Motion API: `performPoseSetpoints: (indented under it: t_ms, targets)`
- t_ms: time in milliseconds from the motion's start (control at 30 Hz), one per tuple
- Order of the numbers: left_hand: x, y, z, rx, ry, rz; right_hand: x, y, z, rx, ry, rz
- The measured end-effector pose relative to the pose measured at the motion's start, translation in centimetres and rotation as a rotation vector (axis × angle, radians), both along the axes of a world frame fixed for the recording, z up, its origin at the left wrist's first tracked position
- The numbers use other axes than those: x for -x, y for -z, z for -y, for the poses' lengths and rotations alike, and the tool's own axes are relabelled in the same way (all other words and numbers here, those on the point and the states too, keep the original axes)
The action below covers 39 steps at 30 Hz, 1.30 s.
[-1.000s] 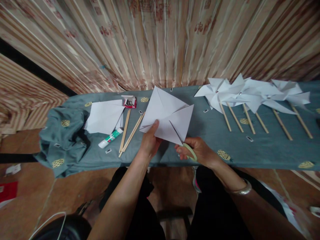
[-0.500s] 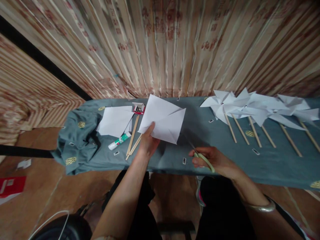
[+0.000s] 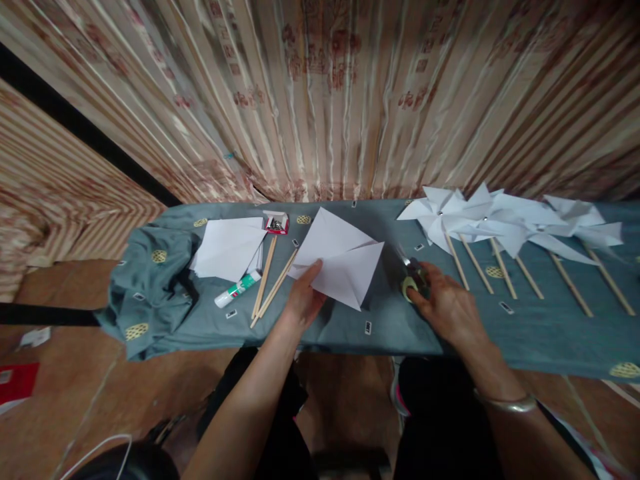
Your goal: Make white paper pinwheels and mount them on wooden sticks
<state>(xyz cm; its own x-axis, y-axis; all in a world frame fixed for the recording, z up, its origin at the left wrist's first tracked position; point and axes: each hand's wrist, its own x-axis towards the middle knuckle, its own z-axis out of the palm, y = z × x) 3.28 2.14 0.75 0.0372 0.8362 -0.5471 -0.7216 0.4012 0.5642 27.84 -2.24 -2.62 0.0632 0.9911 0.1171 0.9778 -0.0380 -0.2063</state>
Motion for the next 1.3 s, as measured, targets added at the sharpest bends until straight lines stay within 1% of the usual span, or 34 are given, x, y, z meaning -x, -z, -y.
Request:
performPoseSetpoints:
  t_ms: [233, 400, 467, 633, 733, 833, 967, 1100, 1200, 1300]
  targets:
    - [-0.1, 0.4, -0.1, 0.089, -0.035, 0.003, -0.4, -0.4, 0.4, 0.022, 0.022, 0.153]
    - [-0.3, 0.9, -0.2, 0.087, -0.066, -0.009, -0.5, -0.6, 1.2, 0.04, 0.05, 0.2]
    - [-0.5, 1.1, -0.2, 0.089, -0.063, -0.013, -0.4, -0.8, 1.3, 0.072, 0.053, 0.217]
    - [-0.9, 1.4, -0.1, 0.099, -0.027, 0.0, -0.5, -1.8, 1.2, 0.217, 0.084, 0.29]
    - [-1.3, 1.5, 0.2, 0.113, 0.006, 0.006, -1.1, -2.2, 1.4, 0.254, 0.102, 0.334]
    - [-1.5, 1.5, 0.6, 0.145, 0.025, 0.013, -2.2, -2.0, 2.2, 0.248, 0.083, 0.356]
    - [-1.8, 1.5, 1.4, 0.121, 0.083, 0.048, -3.9, -0.8, 3.8, 0.219, 0.065, 0.404]
    - [-2.4, 1.9, 2.4, 0.112, 0.144, 0.118, -4.9, 0.2, 5.2, 0.144, 0.07, 0.381]
    - [-3.0, 2.5, 3.4, 0.144, 0.206, 0.165, -4.9, 0.1, 5.9, 0.114, 0.048, 0.327]
    - [-3.8, 2.9, 4.8, 0.133, 0.354, 0.2, -4.5, -0.8, 6.2, 0.083, 0.018, 0.313]
